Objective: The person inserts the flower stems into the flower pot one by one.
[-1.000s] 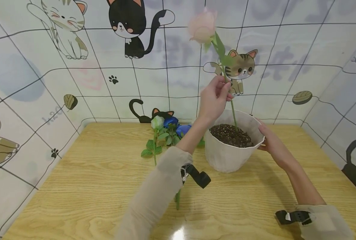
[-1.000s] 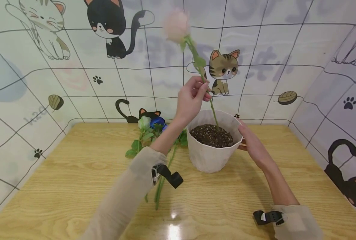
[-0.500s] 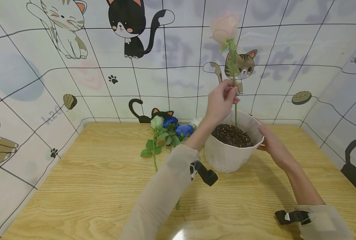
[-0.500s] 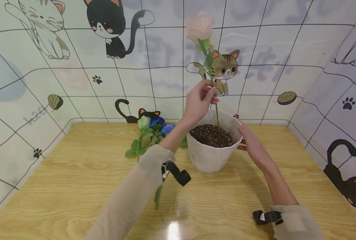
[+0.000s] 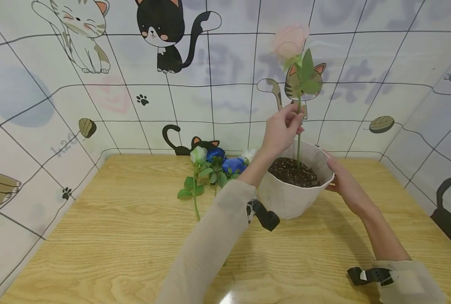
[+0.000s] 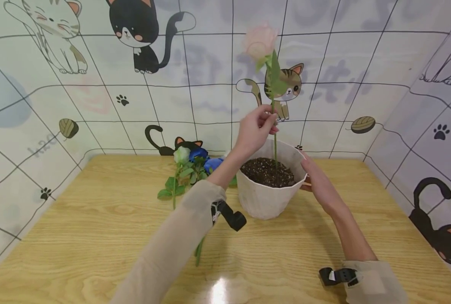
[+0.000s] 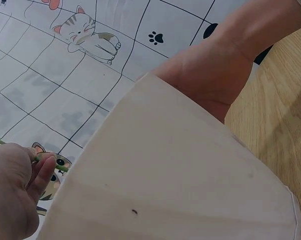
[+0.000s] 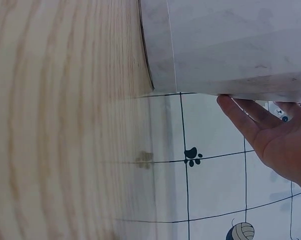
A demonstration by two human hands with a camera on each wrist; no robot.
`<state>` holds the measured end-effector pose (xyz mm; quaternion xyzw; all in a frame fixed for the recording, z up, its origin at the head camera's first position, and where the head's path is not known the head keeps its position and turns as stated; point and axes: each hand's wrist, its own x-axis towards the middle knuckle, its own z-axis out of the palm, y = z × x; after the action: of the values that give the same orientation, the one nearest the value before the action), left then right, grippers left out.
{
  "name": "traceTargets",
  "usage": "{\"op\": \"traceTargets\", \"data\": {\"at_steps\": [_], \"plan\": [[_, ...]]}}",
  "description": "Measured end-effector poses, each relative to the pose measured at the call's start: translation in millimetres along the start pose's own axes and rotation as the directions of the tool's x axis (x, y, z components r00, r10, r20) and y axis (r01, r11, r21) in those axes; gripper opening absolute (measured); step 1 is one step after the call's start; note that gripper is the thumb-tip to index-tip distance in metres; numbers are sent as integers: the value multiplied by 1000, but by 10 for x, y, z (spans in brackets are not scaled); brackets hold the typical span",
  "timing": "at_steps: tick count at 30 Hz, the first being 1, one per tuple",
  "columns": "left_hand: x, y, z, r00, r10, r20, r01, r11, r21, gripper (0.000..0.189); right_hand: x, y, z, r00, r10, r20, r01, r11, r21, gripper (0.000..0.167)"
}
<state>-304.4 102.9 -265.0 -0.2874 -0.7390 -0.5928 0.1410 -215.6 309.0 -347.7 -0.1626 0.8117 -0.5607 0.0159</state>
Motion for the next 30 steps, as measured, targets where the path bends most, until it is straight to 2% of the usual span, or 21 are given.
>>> {"op": "traceTargets", "data": {"at_steps": [3, 13, 18, 22, 30], "plan": [[17, -22, 7, 1000, -24, 0, 24, 999, 21, 16, 2, -11, 8, 1000, 7, 3, -7, 1000, -9, 61], [34, -119, 79, 999, -13, -43, 14, 1000, 25, 17, -1, -13, 13, 1000, 19, 1, -19, 1000, -1, 61], [52, -163, 120, 1000, -8, -20, 10, 994, 108, 14, -5, -8, 11, 1000, 13, 1, -13, 1000, 5, 61], [56, -144, 129, 1000, -4, -2, 4, 992, 123, 13, -13, 1, 11, 1000, 0, -3, 0, 1000, 22, 60], [89, -104, 149, 997, -59, 40, 51, 985, 167, 15, 0, -1, 26, 1000, -4, -3, 4, 1000, 18, 60]]}}
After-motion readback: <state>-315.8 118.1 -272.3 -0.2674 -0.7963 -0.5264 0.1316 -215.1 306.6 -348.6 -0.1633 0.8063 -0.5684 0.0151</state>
